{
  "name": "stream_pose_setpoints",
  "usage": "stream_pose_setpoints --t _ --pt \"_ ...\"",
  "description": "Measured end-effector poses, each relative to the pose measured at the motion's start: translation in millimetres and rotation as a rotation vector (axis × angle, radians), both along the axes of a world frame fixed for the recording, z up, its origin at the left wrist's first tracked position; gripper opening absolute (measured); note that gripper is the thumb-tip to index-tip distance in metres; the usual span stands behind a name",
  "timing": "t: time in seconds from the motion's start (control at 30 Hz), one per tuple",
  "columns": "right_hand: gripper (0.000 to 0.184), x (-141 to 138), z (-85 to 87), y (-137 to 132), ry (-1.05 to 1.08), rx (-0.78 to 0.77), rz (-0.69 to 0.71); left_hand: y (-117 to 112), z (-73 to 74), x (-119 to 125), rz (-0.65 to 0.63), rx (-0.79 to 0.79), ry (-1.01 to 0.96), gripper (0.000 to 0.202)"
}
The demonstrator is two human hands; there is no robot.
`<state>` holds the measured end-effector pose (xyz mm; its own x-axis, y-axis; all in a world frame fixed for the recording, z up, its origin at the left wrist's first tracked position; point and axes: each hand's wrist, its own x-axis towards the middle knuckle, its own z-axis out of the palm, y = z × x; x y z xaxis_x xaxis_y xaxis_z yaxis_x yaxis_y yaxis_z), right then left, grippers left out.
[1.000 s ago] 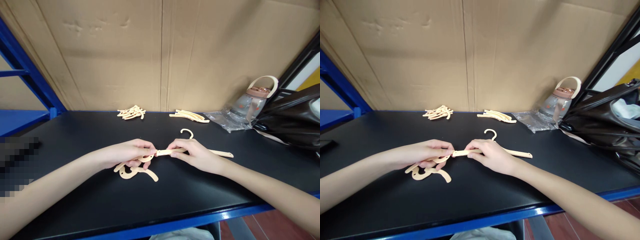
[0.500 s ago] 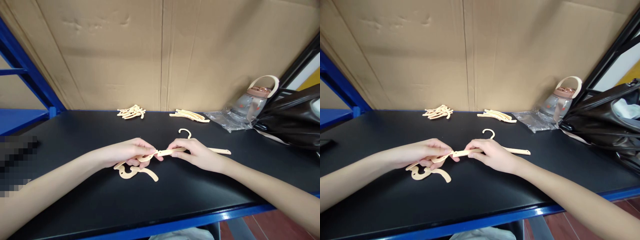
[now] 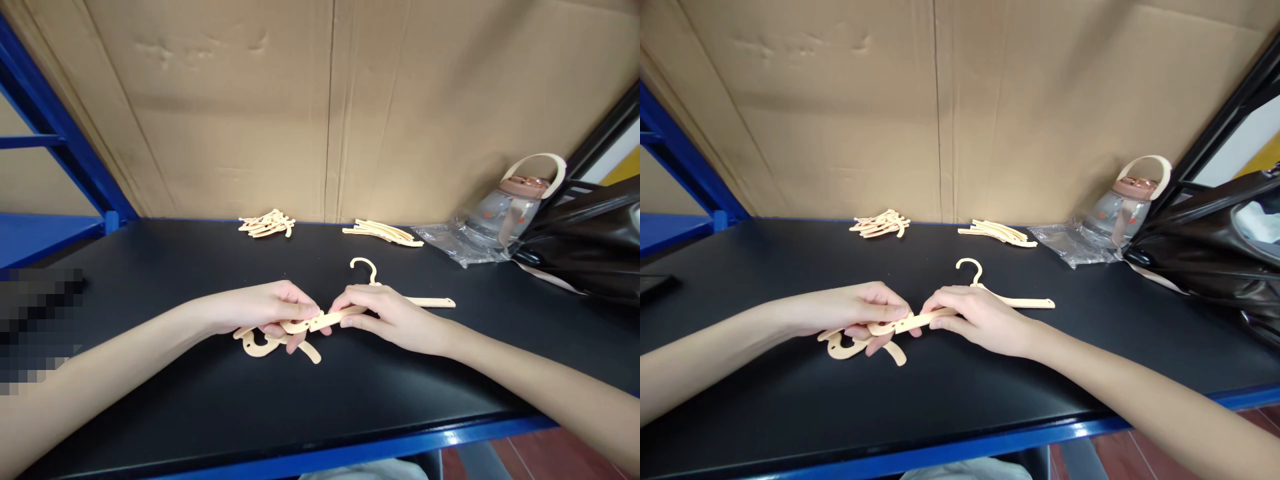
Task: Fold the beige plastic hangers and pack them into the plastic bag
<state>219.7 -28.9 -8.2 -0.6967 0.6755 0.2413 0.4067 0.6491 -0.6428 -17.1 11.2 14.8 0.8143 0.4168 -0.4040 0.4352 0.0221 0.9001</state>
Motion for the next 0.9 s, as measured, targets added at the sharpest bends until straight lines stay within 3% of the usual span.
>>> stream_pose_setpoints --t 0.2,0.9 --pt "0.016 1.6 -0.6 1.5 -0.003 -0.009 -0.057 -0.6 -0.5 -0.1 0.051 0.008 -0.011 0.035" --pt "0.005 5.0 1.4 -0.7 -0.112 0.107 -0.056 2.3 0.9 -2.9 -0.043 -0.077 -0.042 0.033"
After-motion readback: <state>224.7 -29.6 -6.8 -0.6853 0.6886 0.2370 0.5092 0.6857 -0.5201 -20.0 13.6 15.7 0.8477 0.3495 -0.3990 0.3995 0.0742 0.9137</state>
